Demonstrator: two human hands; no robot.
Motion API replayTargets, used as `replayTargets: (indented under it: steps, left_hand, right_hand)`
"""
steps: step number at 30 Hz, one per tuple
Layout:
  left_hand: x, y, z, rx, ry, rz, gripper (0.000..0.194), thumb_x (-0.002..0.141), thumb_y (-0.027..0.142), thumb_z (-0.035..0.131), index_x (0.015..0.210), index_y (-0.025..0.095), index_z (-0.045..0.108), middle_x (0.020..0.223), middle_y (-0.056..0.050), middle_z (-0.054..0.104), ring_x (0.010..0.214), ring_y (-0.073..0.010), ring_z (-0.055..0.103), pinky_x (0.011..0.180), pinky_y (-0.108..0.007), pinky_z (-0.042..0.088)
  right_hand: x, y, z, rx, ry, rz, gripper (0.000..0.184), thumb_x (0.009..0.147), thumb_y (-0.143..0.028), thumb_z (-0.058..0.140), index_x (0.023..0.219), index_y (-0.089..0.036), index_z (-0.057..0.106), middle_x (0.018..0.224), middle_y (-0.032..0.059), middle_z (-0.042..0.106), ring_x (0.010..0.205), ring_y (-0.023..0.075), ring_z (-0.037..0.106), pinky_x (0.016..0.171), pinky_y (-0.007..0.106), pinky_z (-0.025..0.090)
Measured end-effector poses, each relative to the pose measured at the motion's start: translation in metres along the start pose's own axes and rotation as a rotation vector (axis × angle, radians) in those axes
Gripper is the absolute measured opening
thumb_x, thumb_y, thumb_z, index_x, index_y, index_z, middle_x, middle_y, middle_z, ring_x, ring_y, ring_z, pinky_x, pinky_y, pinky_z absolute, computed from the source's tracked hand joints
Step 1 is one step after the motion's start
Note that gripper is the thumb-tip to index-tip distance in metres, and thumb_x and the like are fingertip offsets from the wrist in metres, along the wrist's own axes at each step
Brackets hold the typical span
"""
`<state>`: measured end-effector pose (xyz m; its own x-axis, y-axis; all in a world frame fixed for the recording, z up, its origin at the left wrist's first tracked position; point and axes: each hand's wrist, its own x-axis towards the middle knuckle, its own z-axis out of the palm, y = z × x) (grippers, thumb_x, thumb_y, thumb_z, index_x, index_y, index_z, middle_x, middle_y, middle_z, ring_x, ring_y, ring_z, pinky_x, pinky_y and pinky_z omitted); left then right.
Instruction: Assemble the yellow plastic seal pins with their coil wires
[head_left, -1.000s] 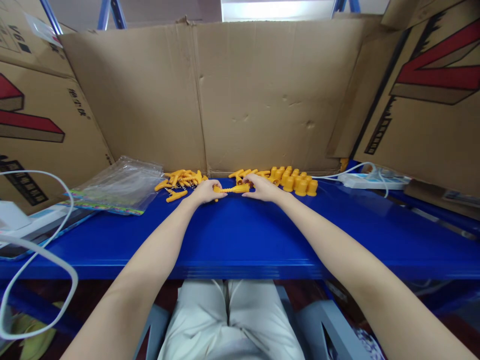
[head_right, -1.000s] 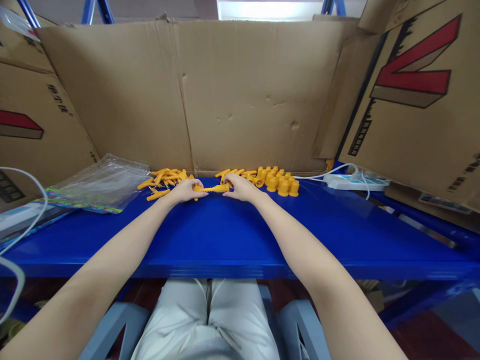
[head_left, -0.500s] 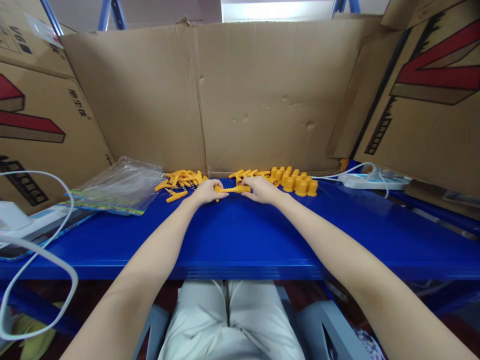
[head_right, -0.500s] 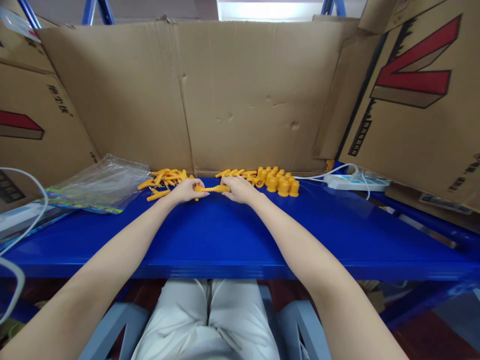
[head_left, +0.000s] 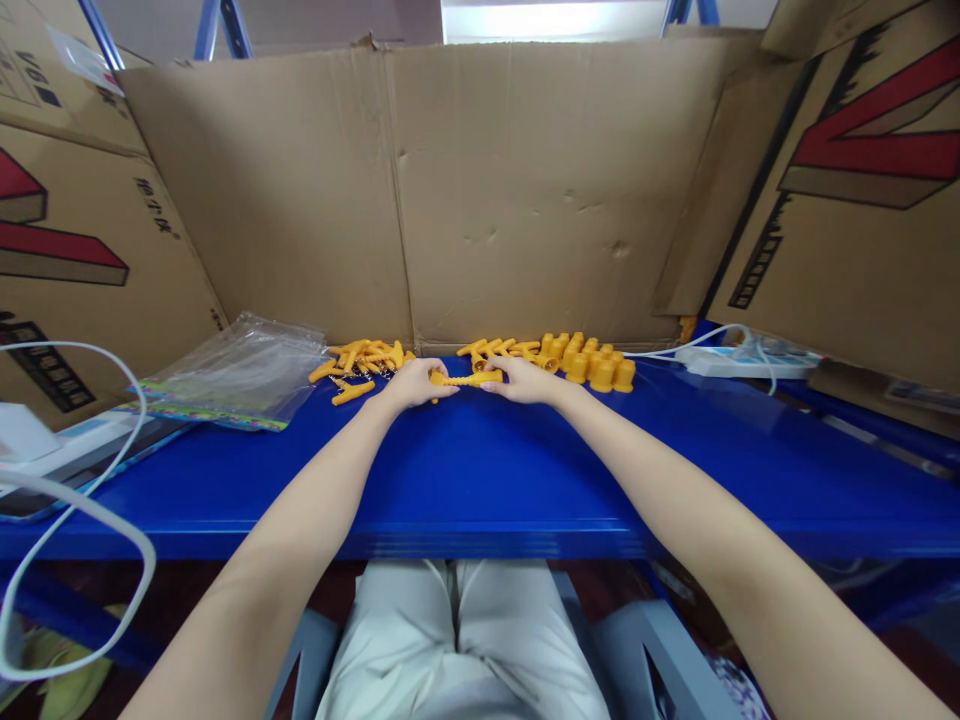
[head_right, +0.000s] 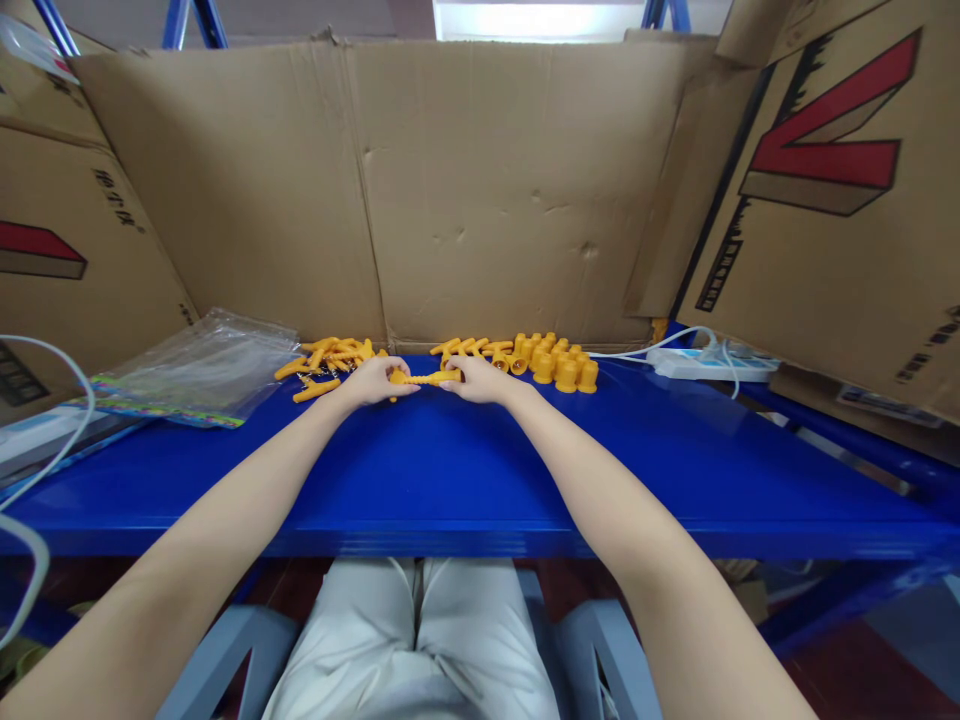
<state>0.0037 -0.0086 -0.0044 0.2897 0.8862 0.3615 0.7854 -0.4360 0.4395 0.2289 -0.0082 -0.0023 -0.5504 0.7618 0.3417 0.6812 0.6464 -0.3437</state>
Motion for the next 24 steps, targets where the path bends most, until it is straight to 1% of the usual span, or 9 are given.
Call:
replayTargets:
  steps: [3, 5, 9, 11, 13, 15, 18, 21, 24]
  left_hand:
    - [0.000, 0.000, -0.001, 0.009, -0.005, 0.015, 0.031, 0.062, 0.045, 0.072, 0.072, 0.019, 0.060, 0.049, 0.008, 0.044, 0.050, -0.0093, 0.038, 0.054, -0.025, 0.024]
    - [0.000, 0.001, -0.001, 0.004, -0.013, 0.020, 0.032, 0.062, 0.046, 0.073, 0.072, 0.019, 0.060, 0.048, 0.008, 0.043, 0.049, -0.0091, 0.037, 0.054, -0.025, 0.024]
    - [-0.001, 0.005, -0.002, 0.002, -0.012, 0.022, 0.032, 0.061, 0.046, 0.073, 0.073, 0.019, 0.060, 0.049, 0.008, 0.044, 0.049, -0.0093, 0.038, 0.053, -0.025, 0.024]
    - [-0.001, 0.007, -0.001, 0.002, -0.002, 0.032, 0.032, 0.061, 0.045, 0.073, 0.074, 0.019, 0.060, 0.049, 0.008, 0.044, 0.050, -0.0096, 0.039, 0.054, -0.025, 0.024]
    - [0.000, 0.009, -0.001, -0.002, 0.009, 0.048, 0.032, 0.062, 0.044, 0.074, 0.074, 0.019, 0.060, 0.050, 0.008, 0.045, 0.051, -0.0098, 0.040, 0.054, -0.024, 0.025]
    - [0.000, 0.010, 0.000, -0.004, 0.011, 0.058, 0.032, 0.061, 0.045, 0.074, 0.074, 0.019, 0.059, 0.051, 0.008, 0.046, 0.052, -0.0100, 0.040, 0.055, -0.024, 0.026]
    - [0.001, 0.008, 0.001, 0.005, 0.008, 0.051, 0.033, 0.061, 0.045, 0.075, 0.073, 0.019, 0.059, 0.051, 0.008, 0.046, 0.052, -0.0101, 0.040, 0.055, -0.024, 0.026]
    - [0.000, 0.006, -0.001, 0.023, 0.013, 0.036, 0.033, 0.061, 0.046, 0.075, 0.072, 0.019, 0.058, 0.052, 0.007, 0.046, 0.053, -0.0103, 0.041, 0.055, -0.025, 0.026]
    - [0.000, 0.005, -0.001, 0.029, 0.010, 0.028, 0.032, 0.061, 0.045, 0.075, 0.071, 0.020, 0.058, 0.052, 0.007, 0.046, 0.053, -0.0105, 0.041, 0.055, -0.025, 0.026]
  right_hand:
    - [0.001, 0.004, 0.001, 0.115, -0.011, 0.031, 0.018, 0.083, -0.030, 0.062, 0.091, -0.014, 0.062, 0.074, 0.0025, 0.061, 0.064, 0.0135, 0.054, 0.060, 0.025, 0.039]
    - [0.002, 0.008, 0.002, 0.241, -0.017, 0.047, 0.019, 0.082, -0.033, 0.063, 0.084, -0.015, 0.062, 0.069, 0.0007, 0.059, 0.059, 0.0114, 0.051, 0.057, 0.024, 0.038]
    - [0.006, 0.012, 0.005, 0.528, -0.051, 0.108, 0.019, 0.079, -0.034, 0.067, 0.074, -0.016, 0.061, 0.061, -0.0011, 0.058, 0.053, 0.0100, 0.052, 0.055, 0.023, 0.042]
    - [0.007, 0.012, 0.007, 0.601, -0.040, 0.168, 0.022, 0.083, -0.031, 0.061, 0.067, -0.016, 0.061, 0.056, -0.0006, 0.057, 0.049, 0.0098, 0.051, 0.054, 0.024, 0.044]
    - [0.008, 0.011, 0.009, 0.629, -0.017, 0.242, 0.030, 0.088, -0.029, 0.052, 0.062, -0.015, 0.061, 0.052, 0.0004, 0.056, 0.046, 0.0101, 0.050, 0.052, 0.024, 0.044]
    - [0.008, 0.010, 0.010, 0.651, -0.005, 0.290, 0.033, 0.091, -0.027, 0.048, 0.063, -0.016, 0.061, 0.050, 0.0007, 0.057, 0.044, 0.0103, 0.050, 0.051, 0.024, 0.043]
    - [0.008, 0.010, 0.011, 0.687, 0.001, 0.273, 0.028, 0.091, -0.032, 0.052, 0.069, -0.016, 0.061, 0.055, 0.0010, 0.060, 0.049, 0.0107, 0.054, 0.051, 0.023, 0.043]
    - [0.008, 0.012, 0.012, 0.655, 0.024, 0.212, 0.024, 0.083, -0.038, 0.063, 0.075, -0.016, 0.063, 0.064, 0.0019, 0.064, 0.058, 0.0120, 0.058, 0.059, 0.024, 0.045]
    - [0.008, 0.015, 0.011, 0.596, 0.025, 0.163, 0.027, 0.072, -0.038, 0.074, 0.081, -0.016, 0.064, 0.073, 0.0024, 0.065, 0.067, 0.0136, 0.060, 0.068, 0.028, 0.047]
